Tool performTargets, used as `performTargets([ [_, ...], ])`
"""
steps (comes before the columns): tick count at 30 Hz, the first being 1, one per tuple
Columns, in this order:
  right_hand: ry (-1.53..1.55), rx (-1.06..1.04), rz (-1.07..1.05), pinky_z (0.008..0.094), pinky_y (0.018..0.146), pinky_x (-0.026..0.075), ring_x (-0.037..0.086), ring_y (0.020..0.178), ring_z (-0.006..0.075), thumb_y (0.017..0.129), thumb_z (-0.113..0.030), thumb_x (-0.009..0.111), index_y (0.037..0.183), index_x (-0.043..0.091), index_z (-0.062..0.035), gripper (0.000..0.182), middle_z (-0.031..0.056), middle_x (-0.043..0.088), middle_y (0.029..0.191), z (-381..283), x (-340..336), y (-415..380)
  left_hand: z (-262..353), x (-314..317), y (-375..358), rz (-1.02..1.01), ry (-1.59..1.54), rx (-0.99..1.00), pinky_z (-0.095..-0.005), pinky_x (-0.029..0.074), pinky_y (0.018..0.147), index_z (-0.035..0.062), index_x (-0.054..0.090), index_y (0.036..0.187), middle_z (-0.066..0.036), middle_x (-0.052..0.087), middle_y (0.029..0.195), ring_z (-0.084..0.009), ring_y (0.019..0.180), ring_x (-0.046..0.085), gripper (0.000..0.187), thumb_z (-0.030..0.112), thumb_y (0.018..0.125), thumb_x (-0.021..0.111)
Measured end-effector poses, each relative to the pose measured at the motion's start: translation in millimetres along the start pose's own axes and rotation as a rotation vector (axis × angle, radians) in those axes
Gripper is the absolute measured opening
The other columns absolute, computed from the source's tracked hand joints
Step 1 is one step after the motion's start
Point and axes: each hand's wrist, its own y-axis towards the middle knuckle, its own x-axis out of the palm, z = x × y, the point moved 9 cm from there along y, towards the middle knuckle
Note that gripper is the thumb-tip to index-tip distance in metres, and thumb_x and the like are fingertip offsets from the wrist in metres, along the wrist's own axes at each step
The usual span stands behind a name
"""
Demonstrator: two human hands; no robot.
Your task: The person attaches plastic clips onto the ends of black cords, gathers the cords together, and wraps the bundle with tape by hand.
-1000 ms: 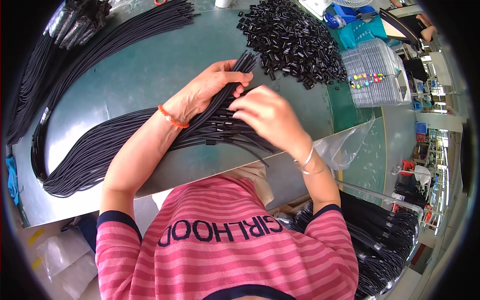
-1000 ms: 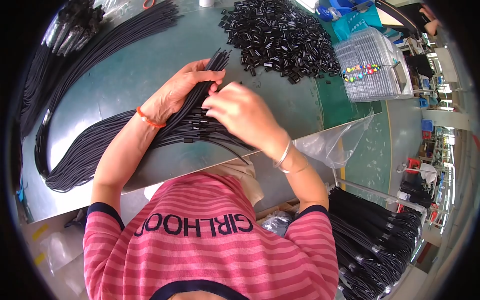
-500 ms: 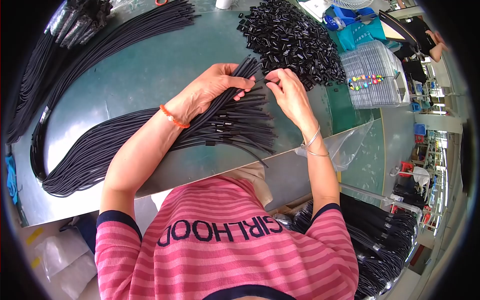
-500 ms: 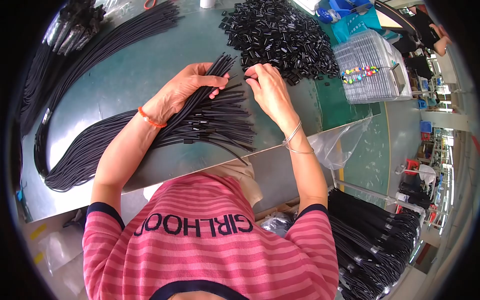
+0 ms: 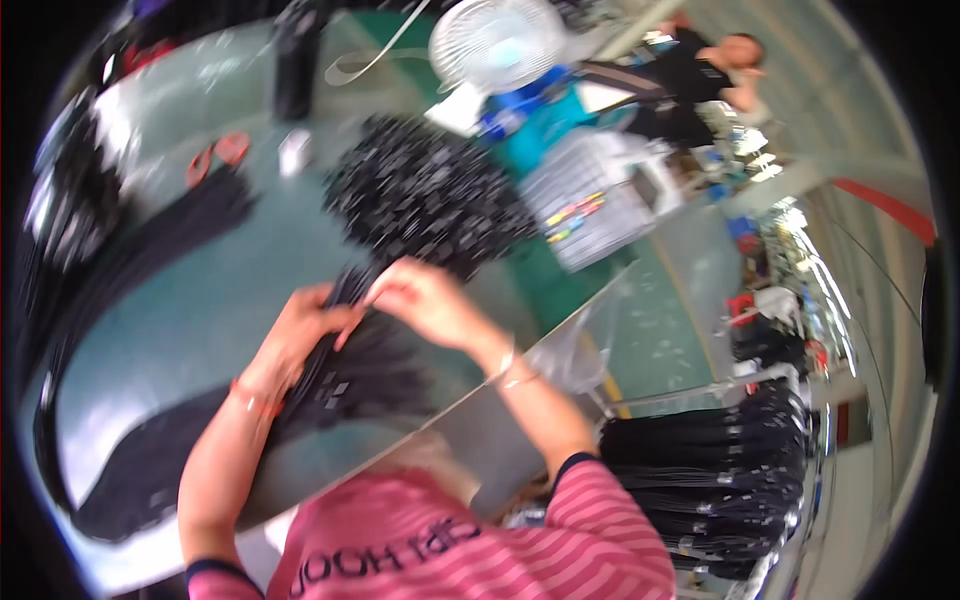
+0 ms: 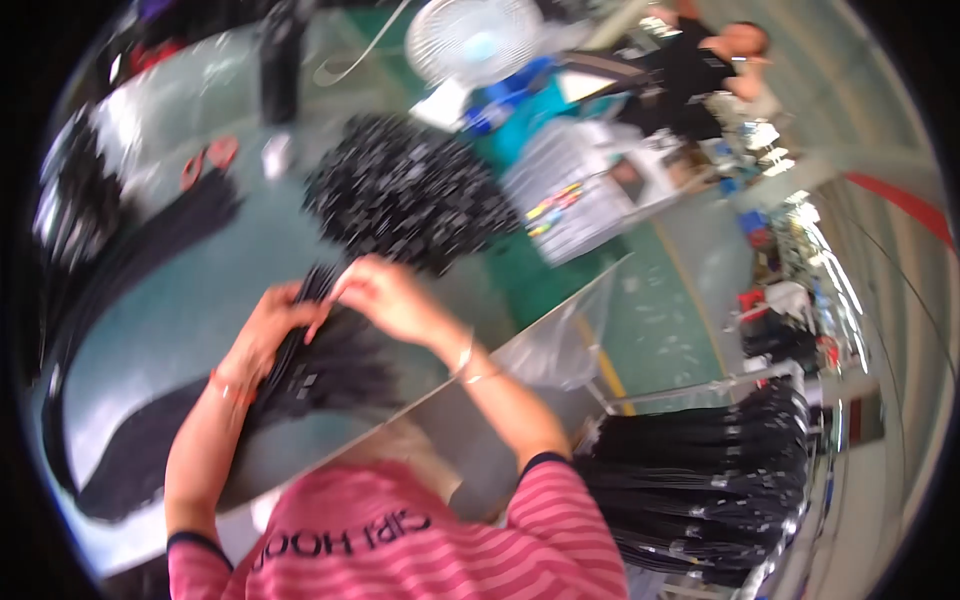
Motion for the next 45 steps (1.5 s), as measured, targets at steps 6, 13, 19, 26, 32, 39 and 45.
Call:
performTargets([
  [6,-0.058,0.04,-0.002,0.0346,0.074,0.05,0.062,0.082,0.0226,0.084,-0.008,0.067,0.088,0.06,-0.0039,0.009,0.0073,0.063,0.083,-15.1,11.6,-2.2,-6.5,-5.2,-0.9,0.031,-0.229,-0.045,-0.0243,0.045,0.059,0.002,0.061,0.086,-0.005,0.063,0.075,-0.0116,0.062,0.056,0.007,0.003,0.083,0.066],
  [13,-0.537,-0.375,-0.108,0.0382,0.082,0.046,0.058,0.091,0.0275,0.083,-0.015,0.064,0.094,0.058,-0.0054,0.016,0.0087,0.059,0.09,-66.3,95.8,-40.2,-8.6,-9.9,-2.1,0.106,-0.142,0.008,-0.0239,0.043,0.056,0.0049,0.053,0.096,-0.003,0.058,0.075,-0.0112,0.06,0.053,0.015,0.005,0.087,0.064],
  [19,-0.623,-0.198,-0.022,0.0424,0.104,0.037,0.047,0.121,0.031,0.084,-0.043,0.066,0.128,0.049,0.001,0.065,0.0181,0.051,0.125,-76.5,66.1,-49.1,-1.4,-12.2,-5.4,0.109,-0.149,-0.006,-0.0247,0.041,0.052,0.006,0.051,0.094,-0.002,0.056,0.073,-0.0107,0.057,0.05,0.015,0.007,0.088,0.064],
  [26,-0.814,-0.167,-0.14,0.0484,0.118,0.017,0.025,0.141,0.0376,0.082,-0.067,0.055,0.148,0.019,0.0054,0.104,0.0268,0.034,0.143,-53.5,86.8,-76.5,-1.3,-5.2,-0.1,-0.01,-0.001,-0.006,-0.0243,0.04,0.05,0.0059,0.051,0.094,-0.001,0.052,0.066,-0.0098,0.055,0.049,0.016,0.011,0.09,0.065],
  [32,-0.787,-0.205,-0.109,0.0492,0.118,0.018,0.028,0.139,0.0382,0.084,-0.068,0.052,0.147,0.022,0.0066,0.102,0.0276,0.035,0.143,-46.9,82.4,-65.4,32.8,-4.4,-8.6,0.081,0.243,0.171,-0.0244,0.038,0.046,0.0061,0.049,0.095,0.0,0.05,0.064,-0.0095,0.05,0.046,0.019,0.018,0.094,0.063],
  [39,-0.837,-0.336,-0.045,0.0454,0.11,0.031,0.044,0.125,0.0351,0.085,-0.068,0.049,0.14,0.035,0.0082,0.095,0.0218,0.048,0.131,-41.0,84.1,-54.0,101.8,-15.1,-35.9,0.156,0.036,0.233,-0.0247,0.034,0.04,0.0095,0.047,0.096,0.0,0.047,0.064,-0.0096,0.044,0.042,0.019,0.025,0.098,0.057],
  [45,-0.851,-0.444,-0.069,0.0373,0.094,0.043,0.052,0.102,0.0285,0.082,-0.069,0.051,0.128,0.049,0.0086,0.09,0.0147,0.056,0.112,-44.7,76.3,-41.0,102.4,-31.3,-30.6,0.188,0.049,0.188,-0.0247,0.033,0.039,0.0097,0.051,0.099,0.001,0.045,0.066,-0.0103,0.044,0.042,0.015,0.023,0.097,0.058],
])
